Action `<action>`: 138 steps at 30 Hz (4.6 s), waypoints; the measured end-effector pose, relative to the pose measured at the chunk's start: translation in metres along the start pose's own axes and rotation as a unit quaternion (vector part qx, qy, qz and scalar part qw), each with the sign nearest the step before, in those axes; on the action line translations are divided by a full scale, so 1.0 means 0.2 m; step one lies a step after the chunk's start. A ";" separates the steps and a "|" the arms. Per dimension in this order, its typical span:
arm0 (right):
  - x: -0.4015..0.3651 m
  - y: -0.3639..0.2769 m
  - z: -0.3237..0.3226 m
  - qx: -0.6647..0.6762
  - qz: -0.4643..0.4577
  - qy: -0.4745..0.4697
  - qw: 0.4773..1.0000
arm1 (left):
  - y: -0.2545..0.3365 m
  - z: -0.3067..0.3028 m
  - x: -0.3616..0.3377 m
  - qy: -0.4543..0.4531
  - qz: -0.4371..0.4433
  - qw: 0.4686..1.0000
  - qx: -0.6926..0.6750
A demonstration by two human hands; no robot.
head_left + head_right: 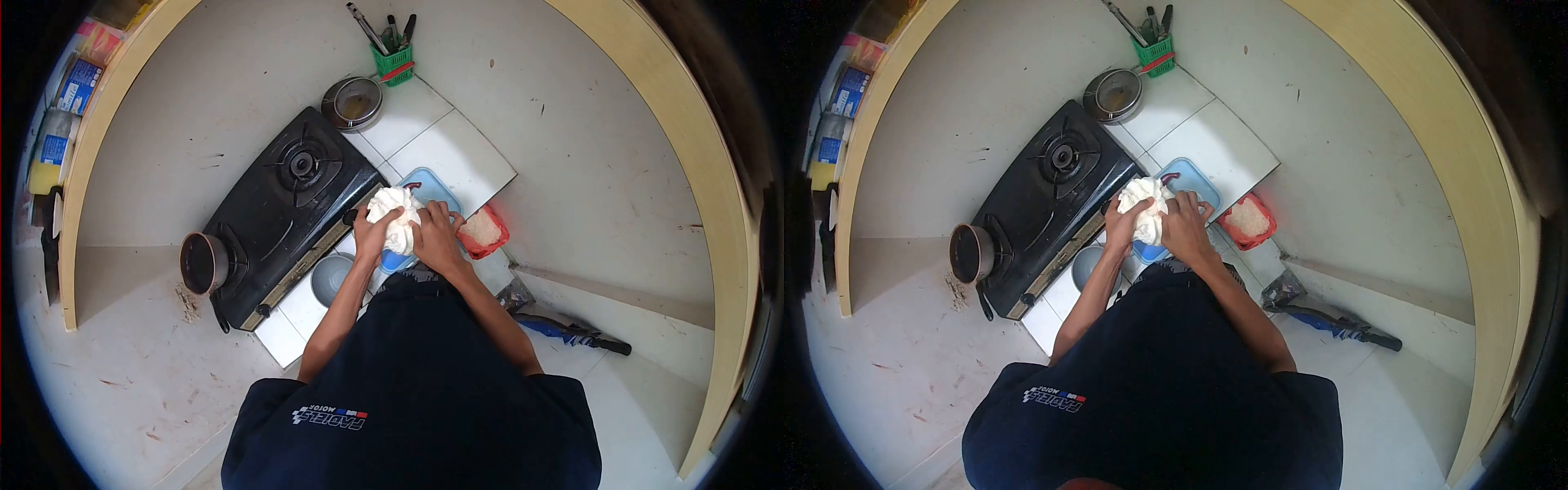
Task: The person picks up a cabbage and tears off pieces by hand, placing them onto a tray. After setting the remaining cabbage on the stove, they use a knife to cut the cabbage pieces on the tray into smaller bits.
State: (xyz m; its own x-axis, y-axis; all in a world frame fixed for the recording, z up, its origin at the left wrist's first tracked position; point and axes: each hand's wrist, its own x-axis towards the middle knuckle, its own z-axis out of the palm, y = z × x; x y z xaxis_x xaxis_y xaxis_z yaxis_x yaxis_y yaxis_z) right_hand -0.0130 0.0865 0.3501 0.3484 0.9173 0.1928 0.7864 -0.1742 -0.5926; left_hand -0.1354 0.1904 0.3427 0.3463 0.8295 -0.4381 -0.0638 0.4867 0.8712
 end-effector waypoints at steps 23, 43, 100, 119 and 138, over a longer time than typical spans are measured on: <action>-0.01 0.13 -0.06 0.089 0.078 0.008 0.993 | -0.18 -0.03 -0.04 0.050 -0.013 0.994 -0.096; 0.02 0.35 -0.06 0.553 0.319 -0.074 0.767 | -0.07 -0.17 -0.07 -0.003 -0.068 0.988 -0.139; 0.02 -0.24 -0.41 0.234 -0.147 0.106 0.955 | 0.23 -0.07 -0.23 -0.121 -0.032 0.949 -0.290; 0.04 -0.15 -0.33 0.247 -0.085 0.028 0.965 | 0.26 -0.05 -0.25 -0.057 -0.026 0.968 -0.244; 0.07 -0.11 -0.36 0.185 -0.156 -0.037 0.969 | 0.20 -0.14 -0.16 -0.062 -0.083 0.972 -0.211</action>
State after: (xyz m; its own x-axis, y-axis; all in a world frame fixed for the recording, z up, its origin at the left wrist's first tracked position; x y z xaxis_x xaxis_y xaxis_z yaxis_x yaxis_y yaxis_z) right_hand 0.0111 0.0775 0.4229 0.0745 0.9298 0.3604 0.6062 0.2448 -0.7567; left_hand -0.1748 0.1910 0.3863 0.4928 0.7029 -0.5130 -0.3658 0.7022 0.6108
